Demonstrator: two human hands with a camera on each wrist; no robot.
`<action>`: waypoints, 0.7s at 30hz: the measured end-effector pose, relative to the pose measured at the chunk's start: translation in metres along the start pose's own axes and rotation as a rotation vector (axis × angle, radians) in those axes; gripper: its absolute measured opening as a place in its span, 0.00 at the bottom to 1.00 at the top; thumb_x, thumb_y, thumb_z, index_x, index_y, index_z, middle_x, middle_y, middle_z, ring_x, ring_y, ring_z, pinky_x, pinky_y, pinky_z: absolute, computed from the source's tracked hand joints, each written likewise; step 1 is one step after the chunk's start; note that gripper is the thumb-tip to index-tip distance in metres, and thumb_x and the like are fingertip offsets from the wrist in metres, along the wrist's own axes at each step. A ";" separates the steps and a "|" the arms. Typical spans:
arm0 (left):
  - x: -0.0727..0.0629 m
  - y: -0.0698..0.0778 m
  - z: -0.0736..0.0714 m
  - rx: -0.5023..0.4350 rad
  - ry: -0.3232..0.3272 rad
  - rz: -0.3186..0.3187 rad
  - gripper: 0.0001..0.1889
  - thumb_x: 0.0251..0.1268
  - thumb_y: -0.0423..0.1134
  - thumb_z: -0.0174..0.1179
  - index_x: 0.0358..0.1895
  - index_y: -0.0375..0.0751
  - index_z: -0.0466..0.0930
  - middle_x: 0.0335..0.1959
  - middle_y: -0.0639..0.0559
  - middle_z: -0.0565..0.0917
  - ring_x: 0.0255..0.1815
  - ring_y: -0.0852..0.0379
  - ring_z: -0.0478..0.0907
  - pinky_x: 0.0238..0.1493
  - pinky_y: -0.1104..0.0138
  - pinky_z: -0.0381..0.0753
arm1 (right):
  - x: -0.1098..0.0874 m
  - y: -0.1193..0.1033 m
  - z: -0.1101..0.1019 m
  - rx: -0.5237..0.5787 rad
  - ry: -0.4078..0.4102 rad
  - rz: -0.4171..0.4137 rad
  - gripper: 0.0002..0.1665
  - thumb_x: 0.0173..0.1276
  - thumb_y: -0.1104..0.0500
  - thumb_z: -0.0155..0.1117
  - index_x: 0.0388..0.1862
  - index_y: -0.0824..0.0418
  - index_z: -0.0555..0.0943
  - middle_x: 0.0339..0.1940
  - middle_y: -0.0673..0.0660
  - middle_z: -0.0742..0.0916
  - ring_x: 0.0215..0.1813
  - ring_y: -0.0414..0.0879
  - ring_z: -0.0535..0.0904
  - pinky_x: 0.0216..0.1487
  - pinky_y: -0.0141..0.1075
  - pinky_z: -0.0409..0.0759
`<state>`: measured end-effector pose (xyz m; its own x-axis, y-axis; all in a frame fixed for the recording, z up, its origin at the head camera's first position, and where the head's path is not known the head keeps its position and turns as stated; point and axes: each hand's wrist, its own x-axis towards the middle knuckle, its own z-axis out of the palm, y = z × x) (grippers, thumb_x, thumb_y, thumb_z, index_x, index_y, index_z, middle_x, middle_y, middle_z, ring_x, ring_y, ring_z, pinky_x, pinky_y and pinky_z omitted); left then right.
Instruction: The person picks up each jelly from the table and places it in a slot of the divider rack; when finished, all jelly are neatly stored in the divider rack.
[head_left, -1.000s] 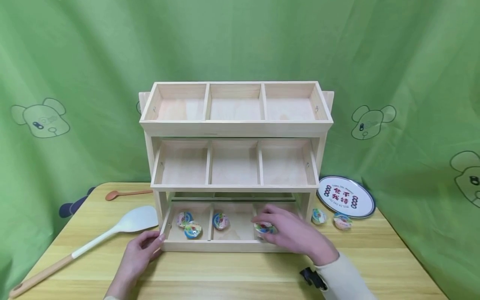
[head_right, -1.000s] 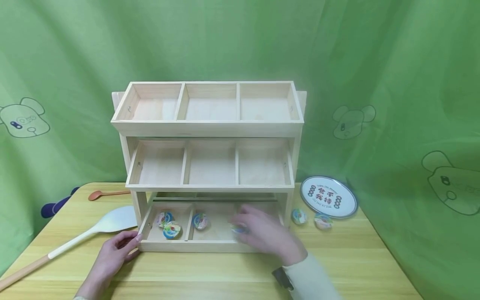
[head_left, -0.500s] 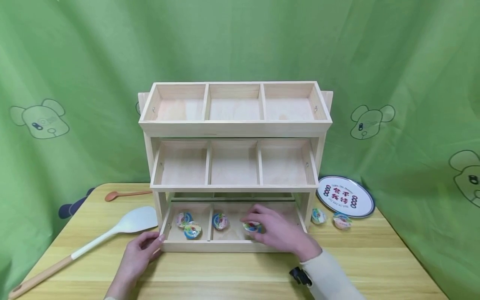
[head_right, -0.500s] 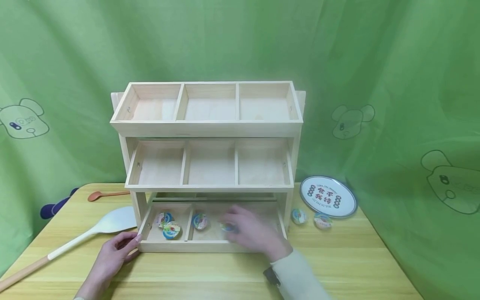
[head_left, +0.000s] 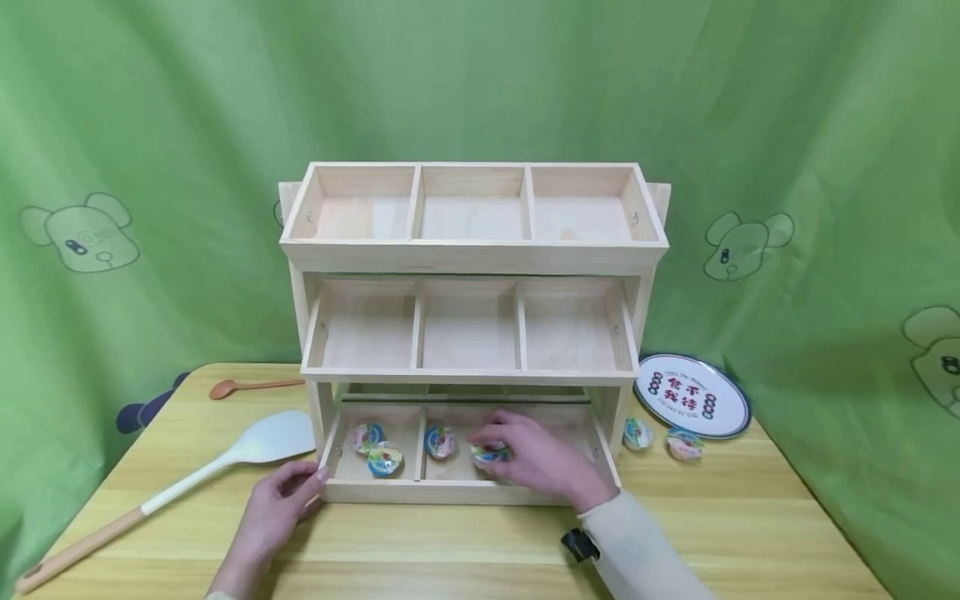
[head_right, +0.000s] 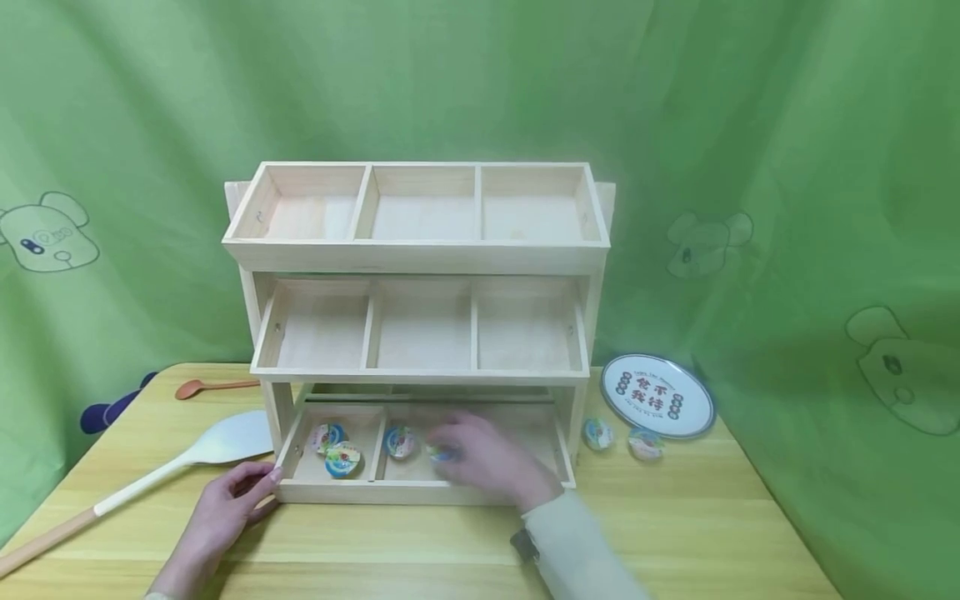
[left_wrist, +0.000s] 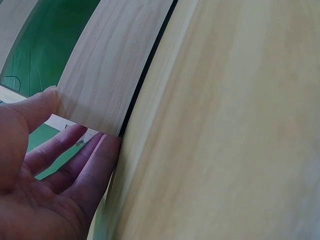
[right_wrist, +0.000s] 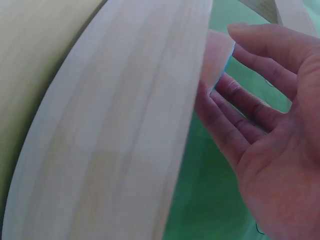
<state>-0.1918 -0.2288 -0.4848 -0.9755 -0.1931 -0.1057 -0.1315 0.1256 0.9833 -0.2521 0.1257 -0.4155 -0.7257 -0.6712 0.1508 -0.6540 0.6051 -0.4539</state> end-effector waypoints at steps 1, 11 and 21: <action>0.000 0.000 0.000 0.000 0.002 -0.001 0.20 0.68 0.36 0.63 0.55 0.24 0.75 0.49 0.38 0.78 0.44 0.55 0.79 0.49 0.67 0.85 | 0.001 0.001 0.002 0.009 -0.001 0.000 0.23 0.63 0.58 0.71 0.57 0.58 0.82 0.53 0.52 0.81 0.50 0.47 0.78 0.52 0.39 0.83; 0.000 0.000 0.000 0.008 0.010 -0.005 0.19 0.68 0.36 0.63 0.54 0.24 0.75 0.48 0.38 0.78 0.43 0.57 0.79 0.49 0.67 0.85 | 0.010 0.008 0.016 0.023 -0.033 0.029 0.20 0.64 0.58 0.70 0.55 0.60 0.83 0.50 0.52 0.82 0.49 0.47 0.79 0.52 0.38 0.83; 0.000 0.000 0.001 0.014 0.009 -0.008 0.20 0.68 0.37 0.63 0.55 0.24 0.75 0.49 0.38 0.78 0.44 0.55 0.79 0.49 0.67 0.85 | 0.014 0.006 0.021 -0.019 -0.063 0.076 0.22 0.63 0.54 0.71 0.56 0.59 0.82 0.57 0.57 0.81 0.57 0.54 0.77 0.60 0.48 0.79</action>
<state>-0.1920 -0.2281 -0.4848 -0.9728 -0.2027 -0.1124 -0.1419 0.1375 0.9803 -0.2614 0.1106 -0.4347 -0.7589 -0.6483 0.0609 -0.6021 0.6629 -0.4451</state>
